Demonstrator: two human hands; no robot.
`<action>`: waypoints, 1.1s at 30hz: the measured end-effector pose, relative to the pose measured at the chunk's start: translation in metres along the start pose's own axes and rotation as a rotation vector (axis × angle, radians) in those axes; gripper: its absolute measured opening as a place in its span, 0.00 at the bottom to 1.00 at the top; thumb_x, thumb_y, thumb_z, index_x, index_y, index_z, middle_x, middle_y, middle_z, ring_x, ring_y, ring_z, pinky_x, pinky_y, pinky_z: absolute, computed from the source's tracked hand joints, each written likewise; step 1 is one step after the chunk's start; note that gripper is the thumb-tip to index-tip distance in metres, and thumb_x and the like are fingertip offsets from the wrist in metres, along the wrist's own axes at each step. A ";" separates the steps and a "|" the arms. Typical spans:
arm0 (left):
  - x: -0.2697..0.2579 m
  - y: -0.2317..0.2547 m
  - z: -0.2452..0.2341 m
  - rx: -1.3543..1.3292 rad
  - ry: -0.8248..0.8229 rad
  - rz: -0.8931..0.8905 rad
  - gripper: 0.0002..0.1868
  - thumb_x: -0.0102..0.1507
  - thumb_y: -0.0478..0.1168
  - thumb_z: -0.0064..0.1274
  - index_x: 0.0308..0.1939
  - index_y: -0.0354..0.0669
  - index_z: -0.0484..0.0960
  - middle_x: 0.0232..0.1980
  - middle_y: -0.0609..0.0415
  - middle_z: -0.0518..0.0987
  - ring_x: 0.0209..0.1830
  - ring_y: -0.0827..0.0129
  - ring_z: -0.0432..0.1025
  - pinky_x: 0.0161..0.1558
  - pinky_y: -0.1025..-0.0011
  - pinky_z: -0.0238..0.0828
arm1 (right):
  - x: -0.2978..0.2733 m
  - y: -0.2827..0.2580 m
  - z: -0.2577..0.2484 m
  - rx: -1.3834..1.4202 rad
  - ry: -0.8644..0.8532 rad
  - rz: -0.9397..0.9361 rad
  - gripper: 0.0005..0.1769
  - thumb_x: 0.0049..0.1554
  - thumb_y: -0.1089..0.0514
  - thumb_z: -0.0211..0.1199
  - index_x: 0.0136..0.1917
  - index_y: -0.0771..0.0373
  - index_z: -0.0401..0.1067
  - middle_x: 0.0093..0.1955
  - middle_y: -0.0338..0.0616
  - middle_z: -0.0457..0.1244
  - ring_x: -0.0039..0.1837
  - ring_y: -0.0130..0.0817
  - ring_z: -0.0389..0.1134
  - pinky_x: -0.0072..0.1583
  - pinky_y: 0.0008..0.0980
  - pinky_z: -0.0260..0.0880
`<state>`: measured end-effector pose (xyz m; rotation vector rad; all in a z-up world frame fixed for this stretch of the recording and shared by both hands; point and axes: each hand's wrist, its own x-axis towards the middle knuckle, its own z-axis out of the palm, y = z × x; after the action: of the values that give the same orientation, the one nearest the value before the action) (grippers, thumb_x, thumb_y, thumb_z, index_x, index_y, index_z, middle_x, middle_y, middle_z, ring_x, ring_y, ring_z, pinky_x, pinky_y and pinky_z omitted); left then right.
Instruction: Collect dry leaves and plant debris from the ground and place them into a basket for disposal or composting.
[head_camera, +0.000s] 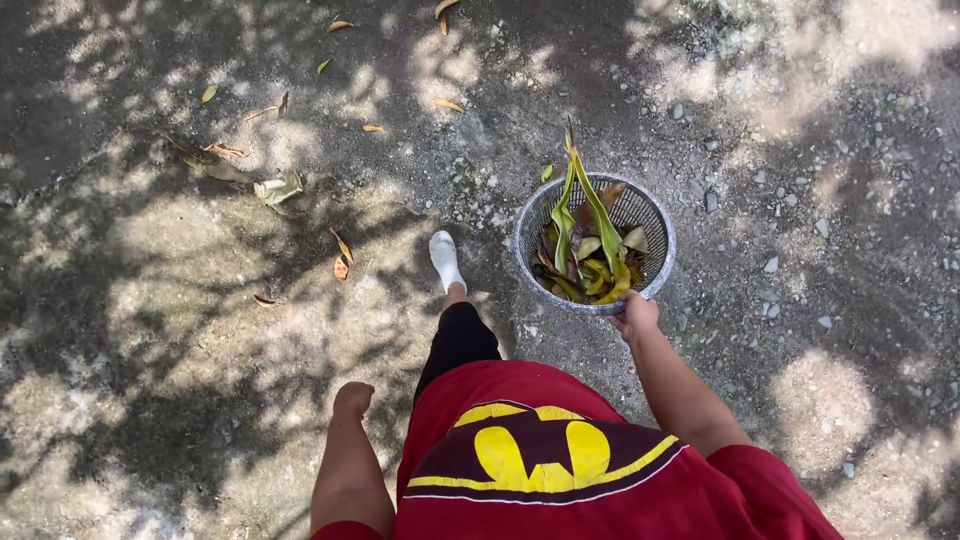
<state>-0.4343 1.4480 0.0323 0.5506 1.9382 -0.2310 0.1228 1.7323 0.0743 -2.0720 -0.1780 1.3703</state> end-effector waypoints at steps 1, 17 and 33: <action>0.020 0.009 -0.009 0.007 -0.003 0.000 0.21 0.65 0.50 0.49 0.47 0.38 0.88 0.49 0.42 0.87 0.45 0.50 0.83 0.51 0.57 0.77 | 0.009 -0.005 0.014 0.003 0.005 0.005 0.16 0.54 0.61 0.60 0.55 0.56 0.61 0.42 0.45 0.66 0.38 0.39 0.69 0.41 0.44 0.73; 0.144 0.479 -0.250 -0.400 0.025 0.292 0.25 0.66 0.52 0.54 0.65 0.50 0.79 0.59 0.45 0.83 0.59 0.45 0.73 0.58 0.50 0.71 | 0.040 -0.174 0.269 0.051 -0.098 0.142 0.17 0.55 0.62 0.59 0.56 0.59 0.58 0.42 0.50 0.64 0.37 0.43 0.68 0.38 0.44 0.75; 0.230 0.683 -0.128 -1.052 0.058 -0.053 0.23 0.55 0.32 0.54 0.55 0.36 0.70 0.39 0.51 0.77 0.27 0.67 0.73 0.21 0.66 0.70 | 0.248 -0.370 0.307 -0.359 -0.523 0.101 0.39 0.56 0.59 0.61 0.77 0.45 0.53 0.51 0.41 0.66 0.41 0.36 0.68 0.45 0.39 0.75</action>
<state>-0.2901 2.1596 -0.0622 -0.1986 1.8248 0.7501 0.0524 2.2655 0.0169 -1.9676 -0.5816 2.0474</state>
